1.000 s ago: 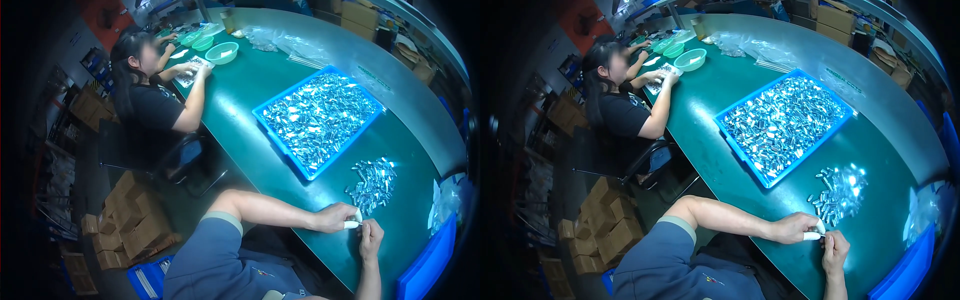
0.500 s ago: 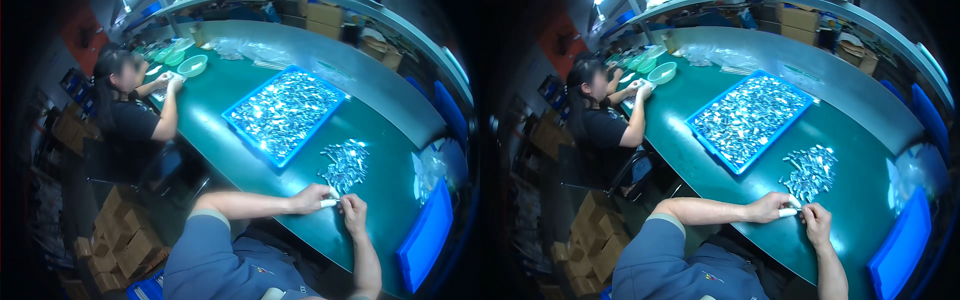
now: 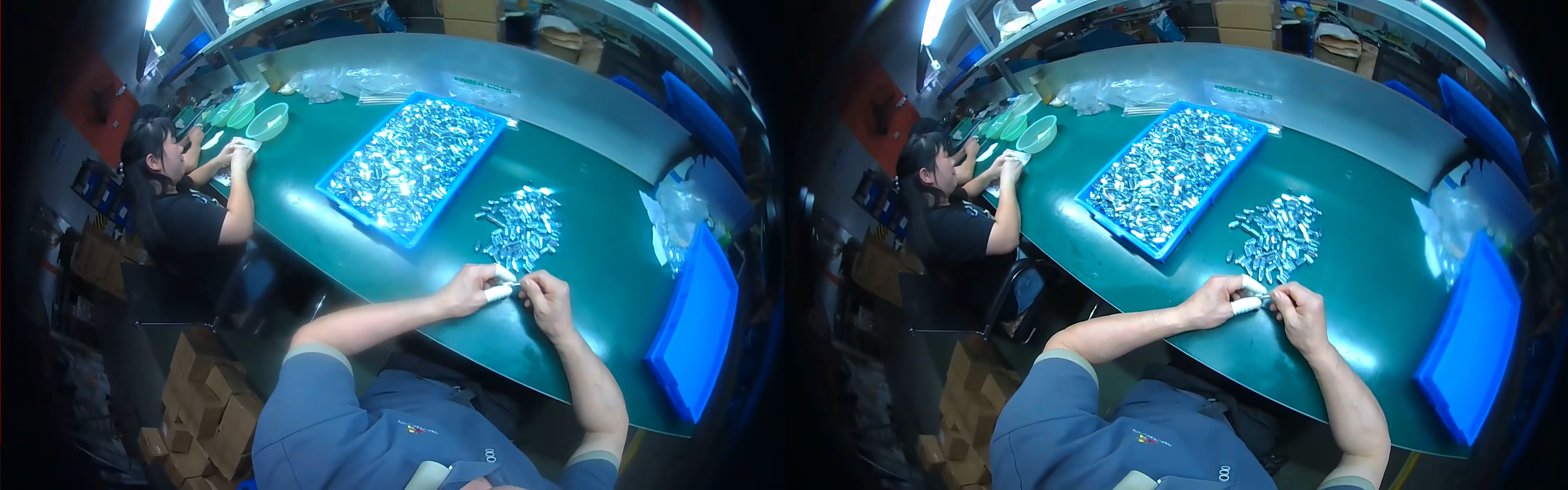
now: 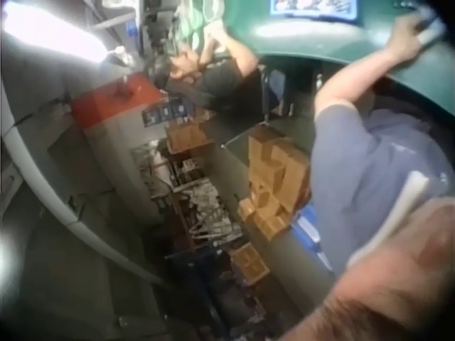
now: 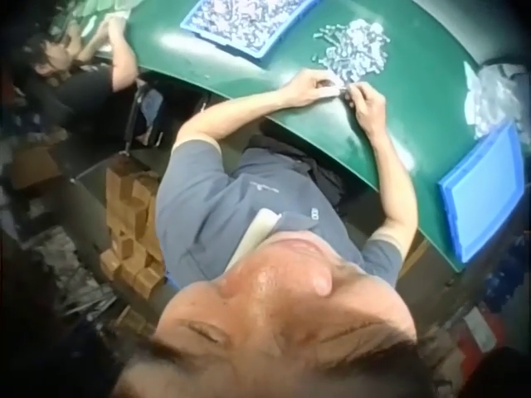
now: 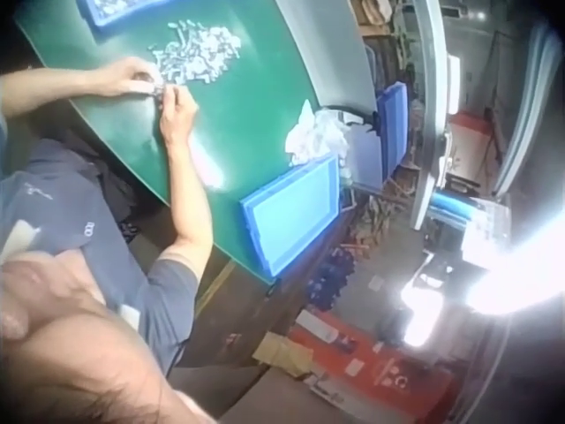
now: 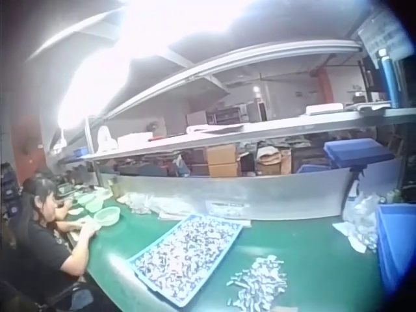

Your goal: The person packages small metal components into white packaging strips by hand at a factory workbench.

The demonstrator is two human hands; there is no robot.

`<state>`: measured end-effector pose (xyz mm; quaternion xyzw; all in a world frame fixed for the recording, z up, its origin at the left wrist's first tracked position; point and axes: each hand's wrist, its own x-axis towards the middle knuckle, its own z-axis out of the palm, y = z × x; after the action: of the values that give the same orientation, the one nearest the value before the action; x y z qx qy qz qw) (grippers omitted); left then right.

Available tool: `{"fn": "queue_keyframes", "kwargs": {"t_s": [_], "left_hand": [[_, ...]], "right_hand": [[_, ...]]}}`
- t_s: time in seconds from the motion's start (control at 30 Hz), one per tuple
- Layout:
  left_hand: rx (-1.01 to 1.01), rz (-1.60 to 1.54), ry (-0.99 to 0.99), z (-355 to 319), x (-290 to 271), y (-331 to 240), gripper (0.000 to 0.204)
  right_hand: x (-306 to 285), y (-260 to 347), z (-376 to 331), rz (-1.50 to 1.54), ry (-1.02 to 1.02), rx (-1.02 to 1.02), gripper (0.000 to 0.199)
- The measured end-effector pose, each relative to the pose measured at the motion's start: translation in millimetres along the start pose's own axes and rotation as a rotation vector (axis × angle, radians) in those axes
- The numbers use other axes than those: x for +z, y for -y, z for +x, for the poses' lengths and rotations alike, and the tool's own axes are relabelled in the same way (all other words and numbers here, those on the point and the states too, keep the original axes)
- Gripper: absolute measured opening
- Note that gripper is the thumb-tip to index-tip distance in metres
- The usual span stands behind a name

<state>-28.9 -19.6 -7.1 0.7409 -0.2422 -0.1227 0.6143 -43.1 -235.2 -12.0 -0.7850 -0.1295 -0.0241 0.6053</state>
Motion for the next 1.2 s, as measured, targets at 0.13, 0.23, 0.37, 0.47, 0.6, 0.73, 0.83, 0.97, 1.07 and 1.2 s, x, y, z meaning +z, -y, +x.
{"fn": "queue_keyframes", "kwargs": {"t_s": [0.13, 0.23, 0.37, 0.47, 0.6, 0.73, 0.83, 0.97, 1.07, 1.2], "left_hand": [[-0.052, 0.082, 0.004, -1.4, -1.8, -2.9, 0.023], [-0.006, 0.151, -0.020, 1.0, -2.9, 4.2, 0.023], [-0.008, 0.082, -0.017, -3.1, 1.3, -0.3, 0.021], [0.071, 0.092, -0.024, -5.6, 3.2, 4.2, 0.022], [0.093, 0.337, -0.055, -10.2, -10.4, 2.3, 0.020], [0.332, 0.712, -0.264, -3.1, -63.8, -23.8, 0.021], [0.373, 0.814, -0.468, 29.7, -126.5, -39.6, 0.021], [0.286, 0.901, -0.599, 83.7, -208.3, -37.0, 0.019], [0.206, 1.123, -0.563, 107.3, -241.2, -24.4, 0.020], [0.294, 1.186, -0.403, 134.4, -201.4, -29.7, 0.023]], "right_hand": [[0.1, -1.9, -0.8, 0.001, 0.029, 0.015, 0.017], [2.6, -2.0, 2.5, 0.004, 0.042, 0.036, 0.020], [-1.8, 2.4, -2.1, -0.134, 0.055, -0.052, 0.033], [-1.0, 5.0, -5.4, -0.130, 0.038, -0.031, 0.039], [-4.4, -11.4, -6.8, 0.020, -0.049, 0.066, 0.041], [-10.1, -4.0, -6.5, 0.129, -0.116, 0.152, 0.043], [-7.5, -2.3, -6.7, 0.096, -0.090, 0.147, 0.044], [-4.7, -3.8, -7.8, 0.080, -0.066, 0.162, 0.043], [-3.6, -4.1, -6.4, 0.086, -0.080, 0.163, 0.039], [-8.1, 5.1, -2.3, 0.041, -0.080, 0.173, 0.036]]}}
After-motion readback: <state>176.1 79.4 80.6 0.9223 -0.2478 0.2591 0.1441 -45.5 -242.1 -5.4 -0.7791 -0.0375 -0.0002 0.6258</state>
